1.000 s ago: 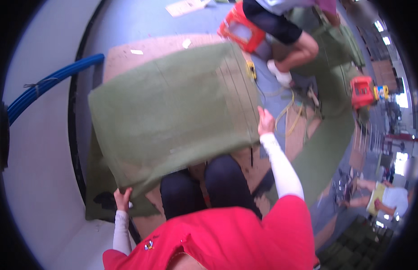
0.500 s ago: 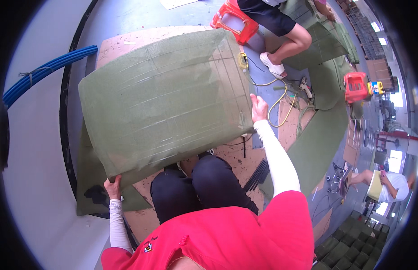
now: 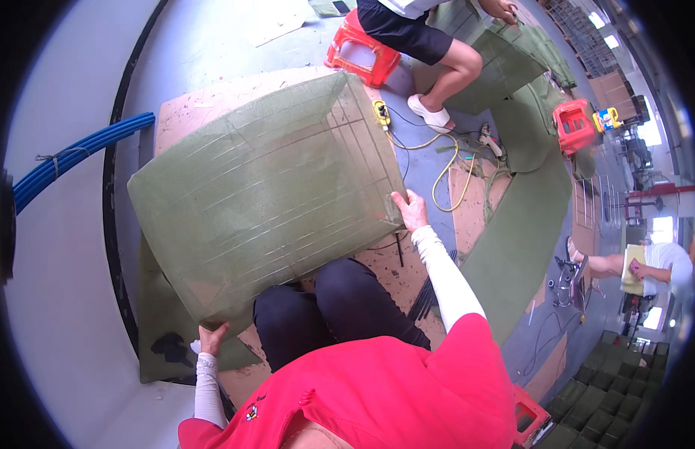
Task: The person assembles green foam padding onto a metal wire frame using a hot glue gun.
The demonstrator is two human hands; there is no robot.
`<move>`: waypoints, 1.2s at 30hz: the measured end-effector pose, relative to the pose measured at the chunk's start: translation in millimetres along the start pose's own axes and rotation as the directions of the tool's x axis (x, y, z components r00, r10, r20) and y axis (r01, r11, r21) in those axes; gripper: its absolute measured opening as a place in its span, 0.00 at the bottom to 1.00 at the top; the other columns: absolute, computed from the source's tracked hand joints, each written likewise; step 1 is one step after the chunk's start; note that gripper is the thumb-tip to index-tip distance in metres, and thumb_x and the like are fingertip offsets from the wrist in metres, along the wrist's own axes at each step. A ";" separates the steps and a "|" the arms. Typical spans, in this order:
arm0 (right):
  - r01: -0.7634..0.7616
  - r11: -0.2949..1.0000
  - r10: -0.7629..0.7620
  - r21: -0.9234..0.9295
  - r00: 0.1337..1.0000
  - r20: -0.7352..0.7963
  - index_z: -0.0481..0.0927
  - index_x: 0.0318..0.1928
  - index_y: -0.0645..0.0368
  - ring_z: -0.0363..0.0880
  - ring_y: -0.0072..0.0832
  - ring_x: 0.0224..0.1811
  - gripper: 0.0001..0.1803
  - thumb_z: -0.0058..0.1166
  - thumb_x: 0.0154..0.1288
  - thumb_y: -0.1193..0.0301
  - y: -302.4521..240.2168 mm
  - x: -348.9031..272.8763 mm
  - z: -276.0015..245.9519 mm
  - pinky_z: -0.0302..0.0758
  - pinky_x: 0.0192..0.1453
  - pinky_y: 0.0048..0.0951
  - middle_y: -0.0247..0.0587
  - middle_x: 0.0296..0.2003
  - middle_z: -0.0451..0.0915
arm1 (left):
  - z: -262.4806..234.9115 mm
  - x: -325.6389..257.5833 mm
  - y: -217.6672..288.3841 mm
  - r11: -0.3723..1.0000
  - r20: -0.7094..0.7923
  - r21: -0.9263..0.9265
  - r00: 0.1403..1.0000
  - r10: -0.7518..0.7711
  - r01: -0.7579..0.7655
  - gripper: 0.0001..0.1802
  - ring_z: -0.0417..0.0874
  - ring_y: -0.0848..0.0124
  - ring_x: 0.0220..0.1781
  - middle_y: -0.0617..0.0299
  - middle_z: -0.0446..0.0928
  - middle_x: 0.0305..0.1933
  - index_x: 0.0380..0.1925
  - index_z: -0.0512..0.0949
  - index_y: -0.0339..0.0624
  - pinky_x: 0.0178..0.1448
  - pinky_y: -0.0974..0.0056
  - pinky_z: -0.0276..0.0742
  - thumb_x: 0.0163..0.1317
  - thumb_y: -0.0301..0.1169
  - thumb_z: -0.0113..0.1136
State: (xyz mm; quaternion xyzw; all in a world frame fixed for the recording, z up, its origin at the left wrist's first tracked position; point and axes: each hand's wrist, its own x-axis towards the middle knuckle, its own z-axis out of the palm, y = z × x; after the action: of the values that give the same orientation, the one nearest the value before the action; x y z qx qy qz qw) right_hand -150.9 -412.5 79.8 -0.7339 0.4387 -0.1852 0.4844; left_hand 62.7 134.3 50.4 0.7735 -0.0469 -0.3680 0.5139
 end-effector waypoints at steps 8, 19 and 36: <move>-0.023 1.000 0.023 0.009 0.997 0.079 0.72 0.47 0.66 0.73 0.23 0.43 0.35 0.72 0.43 0.59 -10.6 -38.2 -13.2 0.70 0.51 0.26 0.39 0.39 0.78 | 14.3 -6.5 -18.0 0.984 -0.020 -0.144 0.994 -0.106 0.102 0.17 0.77 0.71 0.38 0.60 0.77 0.37 0.36 0.76 0.34 0.45 0.67 0.72 0.42 0.25 0.64; -0.042 0.956 0.141 -0.290 0.933 0.330 0.81 0.39 0.62 0.76 0.19 0.33 0.13 0.59 0.54 0.70 54.7 -42.3 -13.4 0.72 0.41 0.26 0.34 0.31 0.82 | 11.3 19.5 -102.3 0.980 -0.253 0.074 0.954 -0.163 0.187 0.21 0.76 0.60 0.48 0.51 0.77 0.46 0.41 0.75 0.29 0.53 0.62 0.69 0.48 0.31 0.61; 0.276 0.751 -0.116 -0.600 0.949 0.292 0.80 0.31 0.63 0.76 0.53 0.32 0.16 0.57 0.56 0.61 100.7 -68.4 -24.3 0.72 0.37 0.45 0.56 0.27 0.78 | 38.5 3.4 -104.4 0.971 -0.271 -0.026 0.934 -0.234 0.236 0.27 0.75 0.63 0.49 0.50 0.74 0.52 0.49 0.69 0.25 0.55 0.64 0.68 0.52 0.33 0.60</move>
State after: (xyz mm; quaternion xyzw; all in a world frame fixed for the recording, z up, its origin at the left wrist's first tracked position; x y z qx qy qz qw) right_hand -252.0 -384.2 13.5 -0.9126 0.3344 0.0120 0.2348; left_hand 9.5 152.3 -45.7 0.8186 0.1158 -0.3167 0.4650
